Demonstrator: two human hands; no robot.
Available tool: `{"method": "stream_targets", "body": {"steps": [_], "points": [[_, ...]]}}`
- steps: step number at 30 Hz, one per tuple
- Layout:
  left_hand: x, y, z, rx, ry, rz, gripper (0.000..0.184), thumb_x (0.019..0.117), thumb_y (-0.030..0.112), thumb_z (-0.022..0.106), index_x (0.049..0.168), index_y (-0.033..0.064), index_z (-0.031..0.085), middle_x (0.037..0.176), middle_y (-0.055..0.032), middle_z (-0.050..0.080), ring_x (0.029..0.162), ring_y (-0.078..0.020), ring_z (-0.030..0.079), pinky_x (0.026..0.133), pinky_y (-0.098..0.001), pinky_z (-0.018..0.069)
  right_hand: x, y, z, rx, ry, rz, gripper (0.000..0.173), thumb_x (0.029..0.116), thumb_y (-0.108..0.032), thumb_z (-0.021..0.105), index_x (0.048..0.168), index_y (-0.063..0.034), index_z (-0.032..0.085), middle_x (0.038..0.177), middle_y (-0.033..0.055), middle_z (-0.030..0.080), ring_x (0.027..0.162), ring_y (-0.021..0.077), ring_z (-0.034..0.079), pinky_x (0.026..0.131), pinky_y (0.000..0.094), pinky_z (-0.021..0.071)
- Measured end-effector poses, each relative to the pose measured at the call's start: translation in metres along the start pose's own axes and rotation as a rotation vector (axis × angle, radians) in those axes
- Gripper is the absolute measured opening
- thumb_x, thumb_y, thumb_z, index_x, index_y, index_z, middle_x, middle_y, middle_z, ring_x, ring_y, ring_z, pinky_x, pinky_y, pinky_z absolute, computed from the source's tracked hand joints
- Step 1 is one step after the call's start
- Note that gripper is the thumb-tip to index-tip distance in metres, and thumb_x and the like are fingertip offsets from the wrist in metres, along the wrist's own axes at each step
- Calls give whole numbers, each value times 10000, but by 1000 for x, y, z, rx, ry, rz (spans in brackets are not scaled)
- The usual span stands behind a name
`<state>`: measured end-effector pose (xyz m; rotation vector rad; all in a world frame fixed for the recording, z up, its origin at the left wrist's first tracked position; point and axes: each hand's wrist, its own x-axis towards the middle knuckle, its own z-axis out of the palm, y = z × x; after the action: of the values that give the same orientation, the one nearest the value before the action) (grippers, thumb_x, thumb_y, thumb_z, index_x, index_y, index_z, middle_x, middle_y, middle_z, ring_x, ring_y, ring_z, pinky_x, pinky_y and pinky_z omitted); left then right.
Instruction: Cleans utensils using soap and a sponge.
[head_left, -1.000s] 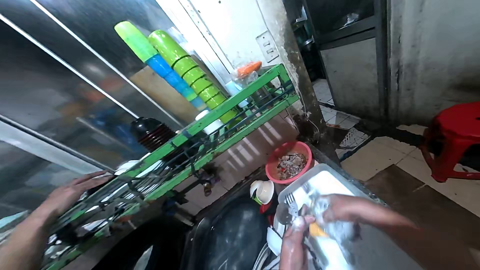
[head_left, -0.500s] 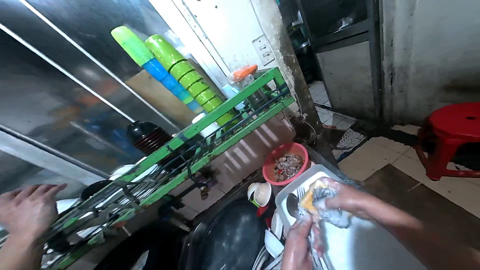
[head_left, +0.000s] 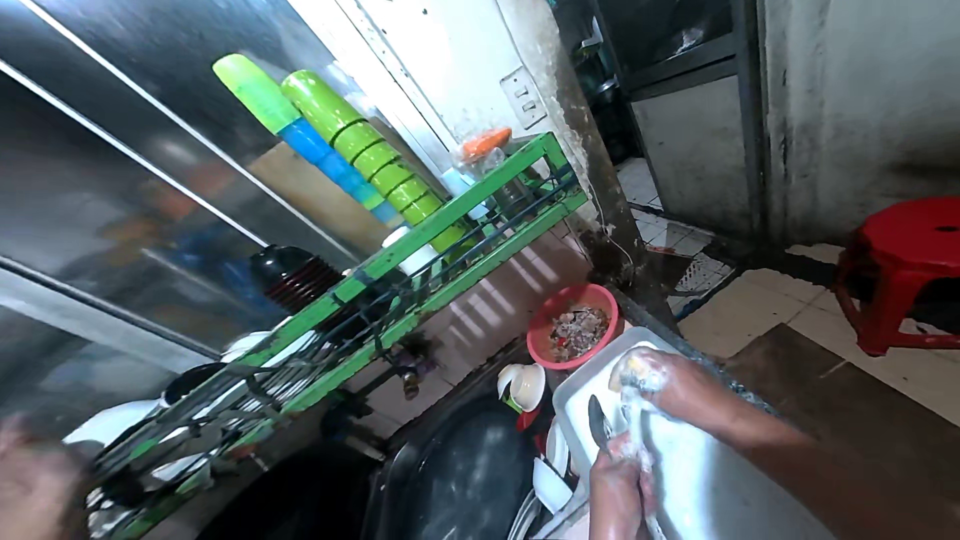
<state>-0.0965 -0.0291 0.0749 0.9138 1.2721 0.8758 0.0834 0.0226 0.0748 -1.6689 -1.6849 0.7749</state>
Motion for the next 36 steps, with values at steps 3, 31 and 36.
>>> {"method": "stream_targets", "body": {"steps": [3, 31, 36], "points": [[-1, 2, -5, -97, -3, -8, 261, 1006, -82, 403, 1239, -46, 515, 647, -26, 550, 462, -61, 502, 427, -195, 434, 10, 8, 8, 338, 185, 156, 621, 943, -328, 733, 1442, -28, 516, 1316, 205, 641, 1230, 325, 622, 1083, 518, 470], [11, 28, -21, -105, -165, 44, 266, 971, -81, 486, 1201, -82, 620, 960, -171, 741, 856, -233, 727, 795, -402, 612, -24, -8, 42, 7, -928, 10, 431, 919, -204, 729, 1218, 88, 623, 1117, 283, 655, 1046, 393, 639, 898, 609, 484], [35, 44, -40, -231, -89, 22, 353, 1036, -26, 326, 1330, -16, 521, 723, -33, 546, 473, -88, 487, 421, -231, 447, -29, 1, 6, 67, -743, 121, 621, 884, -122, 762, 1428, -9, 483, 1213, 263, 635, 1097, 385, 643, 924, 582, 514]]}}
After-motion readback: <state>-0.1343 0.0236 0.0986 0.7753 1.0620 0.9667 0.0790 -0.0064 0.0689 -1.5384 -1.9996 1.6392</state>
